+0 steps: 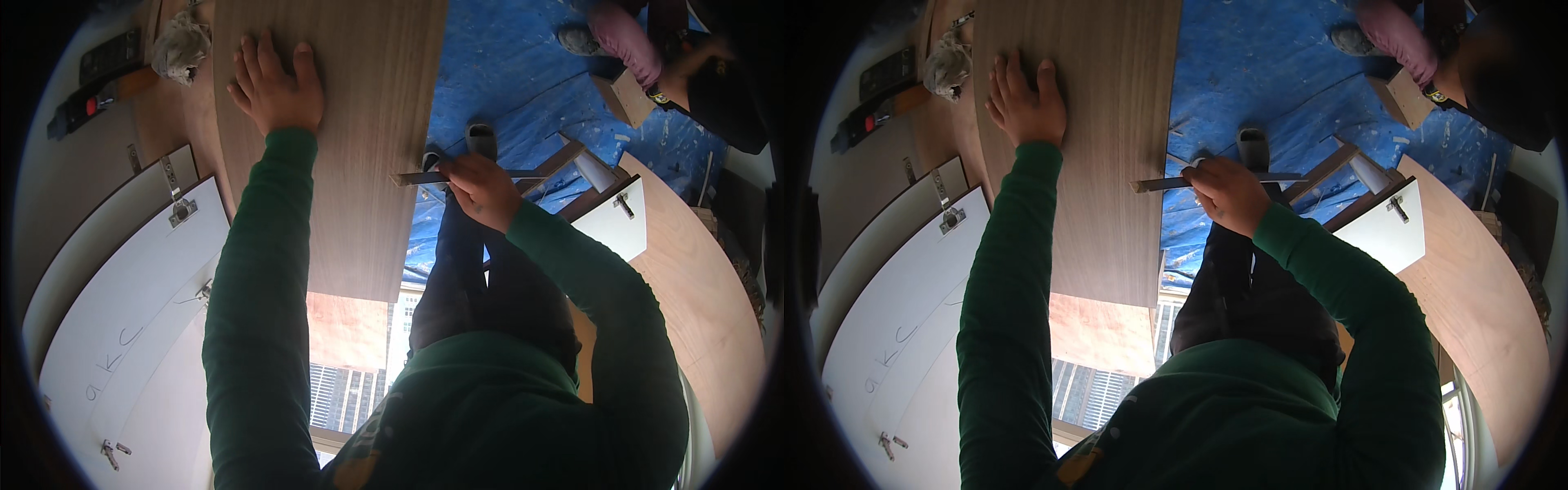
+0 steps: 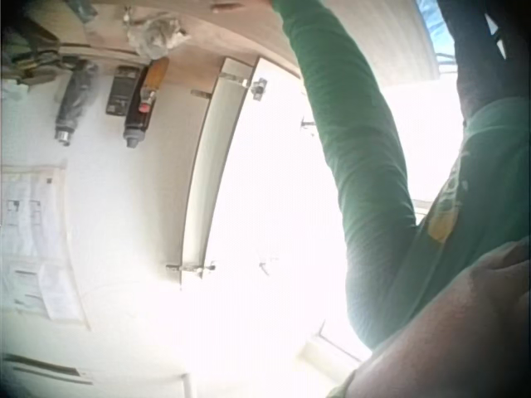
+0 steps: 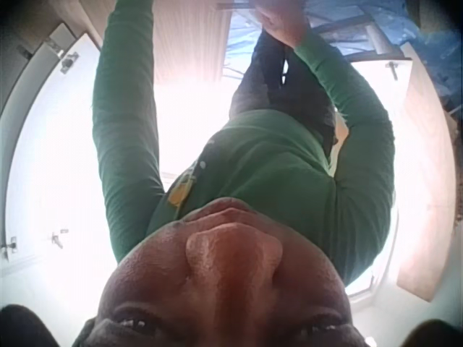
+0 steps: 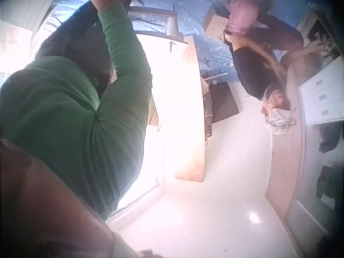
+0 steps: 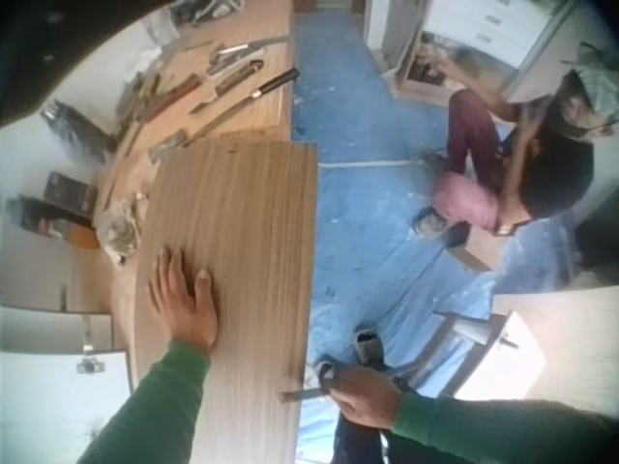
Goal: The person scrapes the edge of a wooden board with a metal scraper and then sands the same edge with a sanding block. The person repeats these actions on different sections of the board's edge.
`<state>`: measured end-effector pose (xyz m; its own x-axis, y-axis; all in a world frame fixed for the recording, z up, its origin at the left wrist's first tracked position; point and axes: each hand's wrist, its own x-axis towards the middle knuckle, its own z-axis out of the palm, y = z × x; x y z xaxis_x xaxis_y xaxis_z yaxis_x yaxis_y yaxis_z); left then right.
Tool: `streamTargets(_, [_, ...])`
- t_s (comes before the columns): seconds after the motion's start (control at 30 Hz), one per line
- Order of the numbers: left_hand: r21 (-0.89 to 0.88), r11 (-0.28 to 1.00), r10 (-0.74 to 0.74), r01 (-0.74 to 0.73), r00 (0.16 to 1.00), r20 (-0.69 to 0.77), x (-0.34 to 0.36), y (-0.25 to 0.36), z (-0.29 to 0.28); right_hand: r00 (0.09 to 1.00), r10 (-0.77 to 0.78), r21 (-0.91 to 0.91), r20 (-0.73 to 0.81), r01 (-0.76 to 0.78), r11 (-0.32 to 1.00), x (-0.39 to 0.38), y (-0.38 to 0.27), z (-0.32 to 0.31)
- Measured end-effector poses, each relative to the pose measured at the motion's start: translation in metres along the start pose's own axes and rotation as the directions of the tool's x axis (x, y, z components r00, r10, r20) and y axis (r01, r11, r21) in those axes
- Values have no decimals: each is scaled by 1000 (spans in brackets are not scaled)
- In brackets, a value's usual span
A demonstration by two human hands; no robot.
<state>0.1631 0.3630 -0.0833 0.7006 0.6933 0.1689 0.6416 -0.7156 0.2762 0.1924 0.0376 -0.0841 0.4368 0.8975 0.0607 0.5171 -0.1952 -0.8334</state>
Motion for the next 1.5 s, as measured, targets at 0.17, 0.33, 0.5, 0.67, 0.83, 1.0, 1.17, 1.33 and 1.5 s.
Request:
streamTargets(0.17, [6,1000,16,-16,1000,-12,0,2,2,897,313,169,-312,-271,948,55,56,-36])
streamTargets(0.33, [23,1000,10,-10,1000,-11,3,1,2,888,160,98,-432,-131,987,120,100,-50])
streamTargets(0.5, [33,999,-11,11,1000,-8,4,4,1,896,194,102,-399,-167,981,125,89,-45])
streamTargets(0.67, [21,1000,-6,6,1000,2,5,8,-1,912,88,19,-400,-88,996,113,85,-38])
streamTargets(0.83, [40,999,-8,7,1000,11,4,9,-1,977,16,-11,-212,-19,1000,47,30,-1])
streamTargets(1.0, [60,998,-30,29,999,18,4,10,-3,999,5,62,34,-8,998,-4,-5,8])
streamTargets(1.17, [63,998,-24,22,1000,20,3,8,-4,939,78,-63,-335,-105,992,81,43,-52])
streamTargets(1.33, [57,998,-12,11,1000,18,6,13,-4,951,-28,-281,-309,-64,958,142,98,-99])
streamTargets(1.5, [66,998,-16,15,1000,16,5,11,-2,996,9,-305,89,19,952,47,24,-47])
